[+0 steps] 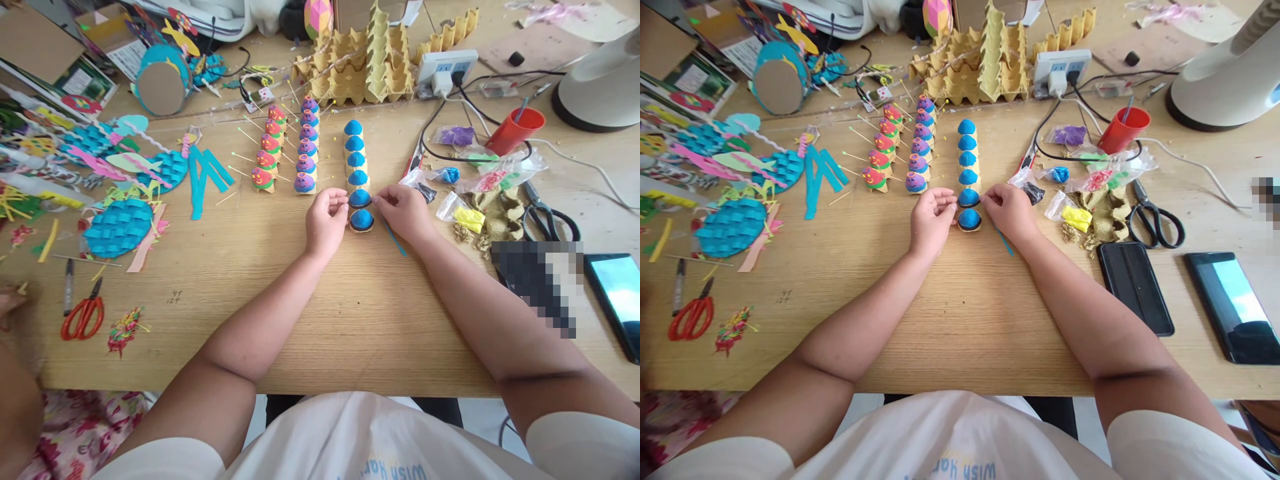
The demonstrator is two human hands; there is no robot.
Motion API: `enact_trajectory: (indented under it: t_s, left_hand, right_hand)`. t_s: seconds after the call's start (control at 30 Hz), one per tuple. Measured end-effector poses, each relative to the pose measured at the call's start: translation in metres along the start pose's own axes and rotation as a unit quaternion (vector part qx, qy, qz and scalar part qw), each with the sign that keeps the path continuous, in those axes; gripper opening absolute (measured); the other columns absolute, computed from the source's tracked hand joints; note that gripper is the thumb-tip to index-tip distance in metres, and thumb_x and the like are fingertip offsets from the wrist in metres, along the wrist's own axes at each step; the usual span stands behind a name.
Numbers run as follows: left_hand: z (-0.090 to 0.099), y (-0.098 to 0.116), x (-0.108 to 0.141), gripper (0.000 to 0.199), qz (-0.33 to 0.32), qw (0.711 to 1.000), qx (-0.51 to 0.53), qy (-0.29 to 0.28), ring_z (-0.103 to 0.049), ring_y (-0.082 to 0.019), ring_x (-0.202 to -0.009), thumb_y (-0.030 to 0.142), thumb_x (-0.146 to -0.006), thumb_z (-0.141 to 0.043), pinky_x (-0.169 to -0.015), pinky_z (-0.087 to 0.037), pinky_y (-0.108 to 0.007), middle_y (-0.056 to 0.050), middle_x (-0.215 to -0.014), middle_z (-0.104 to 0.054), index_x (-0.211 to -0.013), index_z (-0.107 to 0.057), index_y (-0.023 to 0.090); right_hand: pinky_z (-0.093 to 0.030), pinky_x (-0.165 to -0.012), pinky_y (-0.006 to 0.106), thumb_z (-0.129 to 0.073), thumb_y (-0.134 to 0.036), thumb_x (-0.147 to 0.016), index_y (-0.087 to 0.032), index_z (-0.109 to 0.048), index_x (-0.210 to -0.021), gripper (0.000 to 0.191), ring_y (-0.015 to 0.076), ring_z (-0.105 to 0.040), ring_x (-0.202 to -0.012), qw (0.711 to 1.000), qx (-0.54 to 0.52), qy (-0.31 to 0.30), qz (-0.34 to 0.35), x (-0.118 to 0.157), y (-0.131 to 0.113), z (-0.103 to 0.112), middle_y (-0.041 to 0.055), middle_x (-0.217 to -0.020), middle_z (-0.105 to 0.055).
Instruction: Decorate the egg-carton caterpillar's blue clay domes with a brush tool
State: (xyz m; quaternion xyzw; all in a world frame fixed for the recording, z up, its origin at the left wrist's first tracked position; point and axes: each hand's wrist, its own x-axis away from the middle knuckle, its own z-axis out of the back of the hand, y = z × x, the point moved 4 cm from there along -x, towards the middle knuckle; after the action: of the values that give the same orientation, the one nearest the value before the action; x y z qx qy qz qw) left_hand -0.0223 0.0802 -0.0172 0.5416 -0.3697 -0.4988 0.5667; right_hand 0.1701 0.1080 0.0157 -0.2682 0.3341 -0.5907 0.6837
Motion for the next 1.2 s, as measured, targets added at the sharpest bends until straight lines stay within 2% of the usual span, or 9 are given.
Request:
enact_trajectory:
  t_s: [0.17, 0.23, 0.47, 0.67, 0.77, 0.87, 0.93, 1.07, 1.2]
  left_hand:
    - [0.0000, 0.0004, -0.0007, 0.027, -0.008, 1.000, -0.001, 0.003, -0.078, -0.014, -0.095, 0.003, -0.094, -0.065, -0.088, -0.067, -0.029, -0.003, -0.105, -0.080, -0.110, -0.069, 0.024]
    - [0.0001, 0.0019, -0.0007, 0.027, -0.004, 1.000, 0.000, 0.004, -0.078, -0.014, -0.094, 0.002, -0.093, -0.065, -0.088, -0.066, -0.029, -0.003, -0.105, -0.080, -0.109, -0.069, 0.024]
    - [-0.0005, 0.0065, 0.0022, 0.026, 0.026, 0.999, 0.024, 0.010, -0.075, -0.012, -0.088, 0.003, -0.092, -0.063, -0.063, -0.060, -0.018, -0.004, -0.105, -0.079, -0.108, -0.069, 0.023]
    - [0.0005, 0.0047, 0.0025, 0.027, 0.018, 1.000, 0.018, 0.016, -0.074, -0.013, -0.089, 0.003, -0.091, -0.063, -0.061, -0.059, -0.018, -0.004, -0.105, -0.078, -0.108, -0.069, 0.023]
    - [0.0017, 0.0025, 0.0017, 0.026, 0.007, 1.000, 0.015, 0.015, -0.075, -0.014, -0.094, 0.003, -0.092, -0.063, -0.070, -0.063, -0.021, -0.004, -0.106, -0.078, -0.107, -0.069, 0.023]
    - [0.0024, 0.0018, 0.0007, 0.027, -0.013, 1.000, 0.003, 0.013, -0.076, -0.014, -0.100, 0.002, -0.091, -0.064, -0.090, -0.067, -0.029, -0.003, -0.106, -0.078, -0.106, -0.069, 0.024]
    - [0.0023, 0.0020, 0.0002, 0.027, -0.020, 1.000, -0.003, 0.015, -0.076, -0.015, -0.101, 0.001, -0.091, -0.063, -0.098, -0.066, -0.033, -0.003, -0.106, -0.078, -0.105, -0.068, 0.024]
    - [0.0015, 0.0043, 0.0002, 0.029, -0.019, 1.000, 0.006, 0.011, -0.076, -0.015, -0.103, -0.002, -0.090, -0.061, -0.100, -0.064, -0.034, -0.004, -0.107, -0.077, -0.104, -0.067, 0.023]
    - [0.0018, 0.0070, 0.0007, 0.029, -0.016, 1.000, 0.025, 0.011, -0.075, -0.016, -0.106, -0.002, -0.090, -0.062, -0.097, -0.063, -0.033, -0.004, -0.108, -0.076, -0.104, -0.068, 0.023]
  right_hand:
    - [-0.038, -0.070, 0.036, -0.070, -0.036, -0.092, -0.022, -0.068, -0.076, 0.021, 0.0186, -0.053, -0.071, 1.000, -0.004, 0.001, 0.001, -0.0008, 0.0006, -0.0011, 0.0021, -0.072, -0.066]
    - [-0.037, -0.070, 0.036, -0.070, -0.035, -0.093, -0.022, -0.068, -0.077, 0.021, 0.0182, -0.053, -0.070, 1.000, -0.009, 0.000, 0.003, -0.0010, 0.0002, -0.0012, 0.0018, -0.073, -0.066]
    - [-0.037, -0.070, 0.036, -0.069, -0.035, -0.095, -0.023, -0.064, -0.075, 0.024, 0.0181, -0.052, -0.069, 1.000, -0.001, 0.003, -0.008, -0.0015, -0.0014, 0.0005, 0.0009, -0.070, -0.063]
    - [-0.039, -0.071, 0.035, -0.067, -0.026, -0.095, -0.021, -0.066, -0.075, 0.021, 0.0178, -0.053, -0.070, 1.000, 0.007, 0.010, -0.021, -0.0012, -0.0042, 0.0050, 0.0006, -0.069, -0.063]
    - [-0.042, -0.073, 0.034, -0.067, -0.020, -0.092, -0.017, -0.077, -0.083, 0.013, 0.0184, -0.057, -0.072, 1.000, 0.012, 0.001, -0.017, -0.0010, -0.0042, 0.0056, 0.0024, -0.075, -0.069]
    - [-0.046, -0.075, 0.034, -0.064, -0.012, -0.087, -0.014, -0.085, -0.096, 0.024, 0.0194, -0.061, -0.074, 1.000, 0.021, -0.017, -0.007, -0.0011, -0.0028, 0.0038, 0.0046, -0.082, -0.076]
    - [-0.048, -0.078, 0.035, -0.064, -0.013, -0.087, -0.013, -0.087, -0.099, 0.026, 0.0208, -0.064, -0.077, 0.999, 0.038, -0.027, 0.002, -0.0009, -0.0022, 0.0023, 0.0071, -0.087, -0.078]
    - [-0.049, -0.082, 0.038, -0.068, -0.022, -0.091, -0.013, -0.088, -0.099, 0.023, 0.0240, -0.067, -0.086, 0.997, 0.062, -0.039, 0.025, -0.0003, -0.0029, 0.0004, 0.0107, -0.093, -0.079]
    - [-0.049, -0.081, 0.038, -0.069, -0.023, -0.090, -0.014, -0.087, -0.096, 0.020, 0.0232, -0.066, -0.085, 0.998, 0.042, -0.033, 0.026, 0.0001, -0.0043, 0.0015, 0.0087, -0.089, -0.078]
